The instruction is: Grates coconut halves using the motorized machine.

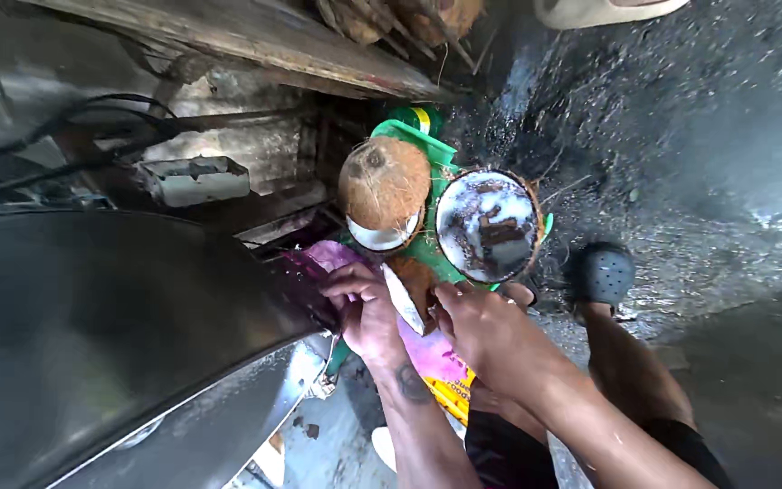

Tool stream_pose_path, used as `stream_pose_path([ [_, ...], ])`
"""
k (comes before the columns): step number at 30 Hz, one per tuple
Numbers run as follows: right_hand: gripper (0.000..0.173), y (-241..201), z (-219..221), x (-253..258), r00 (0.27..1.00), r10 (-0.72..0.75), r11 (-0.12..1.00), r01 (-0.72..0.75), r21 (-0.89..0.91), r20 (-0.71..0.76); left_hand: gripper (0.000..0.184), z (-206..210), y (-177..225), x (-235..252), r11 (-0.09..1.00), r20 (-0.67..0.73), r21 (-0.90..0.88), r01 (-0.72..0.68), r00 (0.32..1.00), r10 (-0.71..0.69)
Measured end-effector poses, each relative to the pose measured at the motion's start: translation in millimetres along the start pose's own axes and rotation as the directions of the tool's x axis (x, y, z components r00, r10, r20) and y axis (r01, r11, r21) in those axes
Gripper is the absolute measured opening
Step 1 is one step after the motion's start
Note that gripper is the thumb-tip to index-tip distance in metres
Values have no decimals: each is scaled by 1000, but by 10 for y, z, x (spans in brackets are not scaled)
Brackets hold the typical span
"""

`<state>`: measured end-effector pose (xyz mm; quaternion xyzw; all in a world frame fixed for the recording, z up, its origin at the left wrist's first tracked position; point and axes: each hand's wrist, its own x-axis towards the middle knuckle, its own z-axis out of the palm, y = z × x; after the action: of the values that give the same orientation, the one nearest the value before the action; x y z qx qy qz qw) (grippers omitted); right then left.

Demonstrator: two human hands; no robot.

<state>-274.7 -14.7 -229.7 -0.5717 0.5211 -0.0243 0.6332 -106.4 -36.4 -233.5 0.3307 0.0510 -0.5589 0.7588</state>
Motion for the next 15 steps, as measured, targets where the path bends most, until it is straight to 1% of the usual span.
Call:
stream_pose_path([
  [2,31,-67,-132,-5,991,69,996,-61,-69,116,21,14,-6,-66,998,-13,-61,28,999,-29],
  [3,32,-131,-220,-4,982,120,989,-104,-110,147,23,3,-15,-52,997,-10,-64,46,999,-47],
  [4,32,-209,-299,-10,981,145,983,-128,-134,127,23,-19,-16,-7,997,5,-45,69,998,-69],
  [5,31,-277,-333,-30,992,119,985,-112,-132,45,23,-47,-4,39,996,20,-9,87,996,-87],
  [6,29,-317,-323,-45,996,34,992,-44,-118,-88,22,-87,6,76,996,19,30,86,996,-86],
  [7,26,-350,-316,-24,974,-73,994,53,-96,-215,23,-108,-5,110,998,-12,40,57,998,-56],
  [8,25,-395,-333,54,931,-174,985,161,-68,-322,26,-97,-38,155,999,-57,32,24,998,-22],
  [9,24,-459,-388,181,895,-252,966,252,-49,-369,32,-70,-85,200,999,-90,35,15,996,-11],
  [11,17,-622,-536,493,869,-380,918,397,-10,-317,47,5,-145,216,995,-206,96,38,978,-18],
  [12,14,-726,-594,663,861,-431,893,450,12,-272,50,36,-159,216,990,-285,143,13,958,29],
  [13,15,-850,-651,835,860,-465,877,480,25,-208,49,19,-163,224,985,-314,170,-30,946,83],
  [14,17,-994,-706,1018,864,-490,867,497,35,-119,44,3,-162,233,981,-293,184,-62,949,115],
  [15,19,-1124,-712,1216,852,-522,850,524,46,-43,37,-38,-152,230,977,-255,194,-89,957,138],
])
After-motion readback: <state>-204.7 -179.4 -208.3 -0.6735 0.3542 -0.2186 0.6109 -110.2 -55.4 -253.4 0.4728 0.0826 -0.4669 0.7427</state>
